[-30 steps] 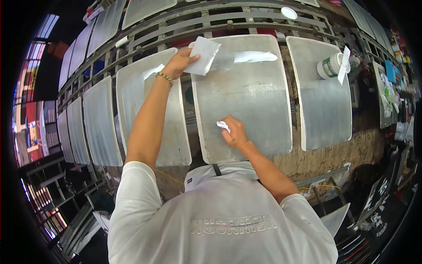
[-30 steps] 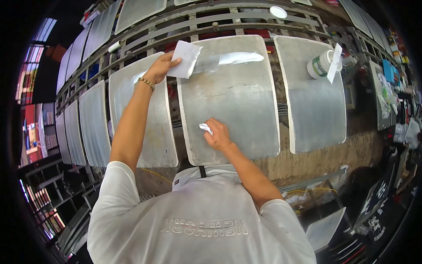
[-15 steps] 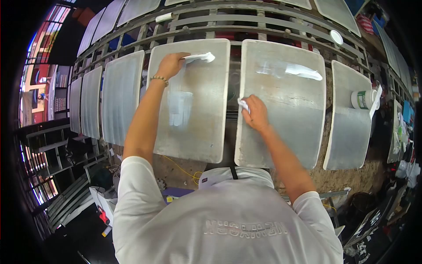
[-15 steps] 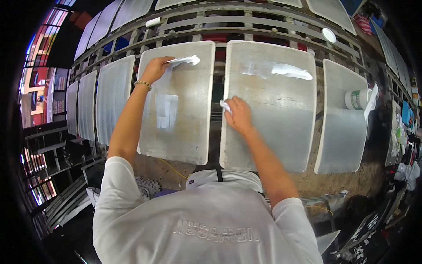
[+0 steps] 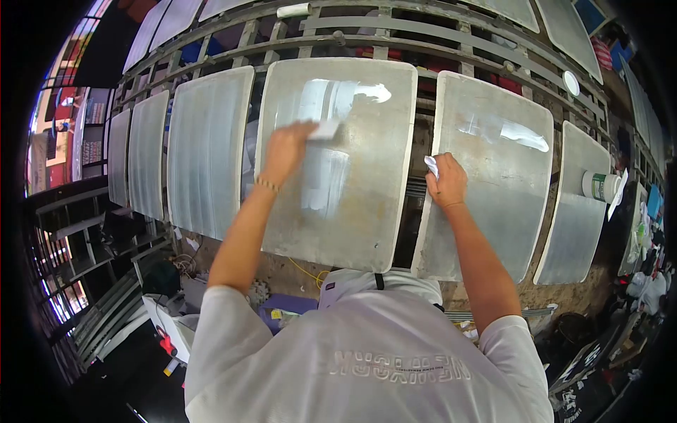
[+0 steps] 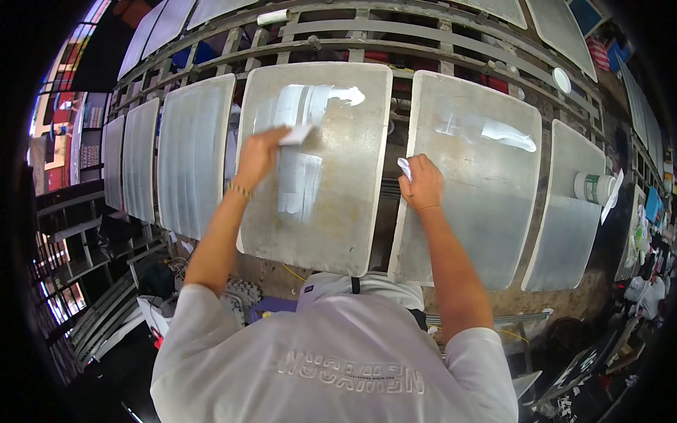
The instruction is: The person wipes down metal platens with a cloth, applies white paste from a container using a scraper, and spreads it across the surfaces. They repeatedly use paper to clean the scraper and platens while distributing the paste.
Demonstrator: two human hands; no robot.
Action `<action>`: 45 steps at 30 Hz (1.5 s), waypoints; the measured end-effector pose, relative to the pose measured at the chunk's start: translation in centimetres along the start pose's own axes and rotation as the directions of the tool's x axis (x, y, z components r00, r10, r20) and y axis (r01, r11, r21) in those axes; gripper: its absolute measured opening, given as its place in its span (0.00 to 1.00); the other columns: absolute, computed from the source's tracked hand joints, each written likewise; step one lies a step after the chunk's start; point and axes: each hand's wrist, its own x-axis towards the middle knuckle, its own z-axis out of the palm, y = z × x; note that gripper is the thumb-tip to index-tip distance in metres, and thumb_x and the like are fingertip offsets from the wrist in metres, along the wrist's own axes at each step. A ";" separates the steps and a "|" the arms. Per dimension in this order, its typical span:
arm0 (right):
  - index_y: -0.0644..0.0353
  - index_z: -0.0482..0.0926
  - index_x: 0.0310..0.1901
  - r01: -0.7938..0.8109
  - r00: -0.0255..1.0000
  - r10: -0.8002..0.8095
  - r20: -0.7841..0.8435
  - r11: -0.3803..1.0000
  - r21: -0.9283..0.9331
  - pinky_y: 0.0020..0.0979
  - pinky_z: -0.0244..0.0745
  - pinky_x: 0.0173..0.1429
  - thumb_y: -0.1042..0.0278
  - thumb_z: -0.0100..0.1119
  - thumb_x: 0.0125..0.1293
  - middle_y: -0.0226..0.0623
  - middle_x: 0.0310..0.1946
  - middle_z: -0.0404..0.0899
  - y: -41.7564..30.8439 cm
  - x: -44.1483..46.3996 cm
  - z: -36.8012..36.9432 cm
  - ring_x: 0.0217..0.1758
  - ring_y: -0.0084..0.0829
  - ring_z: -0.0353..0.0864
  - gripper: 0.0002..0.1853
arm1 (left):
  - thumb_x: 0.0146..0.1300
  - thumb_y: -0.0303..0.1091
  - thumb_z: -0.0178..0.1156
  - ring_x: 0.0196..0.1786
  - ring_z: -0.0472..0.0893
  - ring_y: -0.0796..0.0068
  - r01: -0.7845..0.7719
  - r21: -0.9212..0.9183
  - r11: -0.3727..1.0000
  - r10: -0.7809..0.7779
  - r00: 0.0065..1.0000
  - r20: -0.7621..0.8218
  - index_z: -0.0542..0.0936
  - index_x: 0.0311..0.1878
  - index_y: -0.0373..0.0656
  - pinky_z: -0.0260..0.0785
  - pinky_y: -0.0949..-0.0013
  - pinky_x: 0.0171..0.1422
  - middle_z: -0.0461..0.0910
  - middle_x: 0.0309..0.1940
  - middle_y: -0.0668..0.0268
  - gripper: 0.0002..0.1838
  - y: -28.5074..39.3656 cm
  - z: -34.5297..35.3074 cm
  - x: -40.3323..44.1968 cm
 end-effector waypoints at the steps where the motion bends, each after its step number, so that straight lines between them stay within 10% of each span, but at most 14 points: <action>1: 0.57 0.76 0.39 0.007 1.000 -0.007 -0.007 1.000 -0.005 0.48 0.75 0.42 0.67 0.59 0.51 0.43 0.35 0.74 0.0 0.0 0.1 0.38 0.50 0.78 0.12 | 0.59 0.15 0.56 0.55 0.86 0.50 -0.014 0.041 0.999 0.015 0.999 -0.042 0.88 0.54 0.47 0.77 0.53 0.64 0.86 0.54 0.55 0.23 -0.7 -0.3 2.6; 9: 0.57 0.77 0.41 0.015 1.000 -0.015 0.000 0.999 -0.028 0.47 0.75 0.43 0.67 0.59 0.52 0.43 0.36 0.74 0.2 -0.1 0.2 0.39 0.50 0.78 0.13 | 0.61 0.24 0.58 0.49 0.86 0.48 0.132 0.126 0.983 -0.143 0.986 0.081 0.88 0.53 0.52 0.78 0.53 0.57 0.87 0.48 0.53 0.20 -4.8 1.6 12.2; 14: 0.57 0.77 0.42 0.019 1.000 -0.019 0.009 0.998 -0.052 0.47 0.76 0.44 0.67 0.58 0.53 0.43 0.36 0.74 0.2 -0.1 0.2 0.41 0.49 0.79 0.13 | 0.56 0.21 0.58 0.59 0.83 0.50 0.013 0.093 0.996 -0.016 0.999 0.033 0.86 0.56 0.48 0.75 0.51 0.61 0.85 0.56 0.57 0.24 -2.3 2.4 -0.4; 23: 0.58 0.76 0.43 0.014 0.999 -0.012 0.032 0.998 -0.067 0.48 0.75 0.44 0.67 0.58 0.53 0.44 0.38 0.74 -0.1 -0.1 0.0 0.40 0.51 0.79 0.14 | 0.50 0.14 0.57 0.62 0.82 0.50 0.244 0.002 0.970 -0.228 0.901 0.369 0.85 0.58 0.42 0.71 0.51 0.70 0.85 0.59 0.56 0.29 8.8 -4.4 -19.8; 30: 0.58 0.76 0.44 0.015 0.999 -0.012 0.042 0.997 -0.073 0.48 0.75 0.44 0.67 0.59 0.54 0.44 0.38 0.75 0.1 0.0 0.1 0.40 0.51 0.79 0.15 | 0.62 0.19 0.53 0.54 0.85 0.50 0.113 0.032 0.993 -0.112 0.992 -0.052 0.87 0.53 0.44 0.76 0.54 0.62 0.87 0.51 0.52 0.21 -3.9 -2.0 2.3; 36: 0.59 0.77 0.45 0.001 0.999 0.001 0.038 0.997 -0.073 0.47 0.75 0.45 0.69 0.59 0.54 0.45 0.38 0.75 0.3 -0.1 0.2 0.41 0.52 0.79 0.15 | 0.61 0.23 0.57 0.55 0.84 0.51 0.175 0.106 0.979 -0.180 0.983 0.037 0.88 0.55 0.56 0.76 0.54 0.63 0.87 0.50 0.57 0.22 -9.5 0.1 12.2; 45: 0.59 0.77 0.45 0.002 1.000 -0.001 0.017 0.997 -0.071 0.48 0.75 0.45 0.67 0.58 0.55 0.45 0.39 0.75 0.3 -0.2 0.4 0.41 0.53 0.79 0.14 | 0.53 0.15 0.54 0.67 0.79 0.52 0.132 0.082 0.988 -0.140 0.985 0.101 0.86 0.57 0.46 0.67 0.50 0.74 0.83 0.61 0.60 0.28 -1.2 -1.2 -10.9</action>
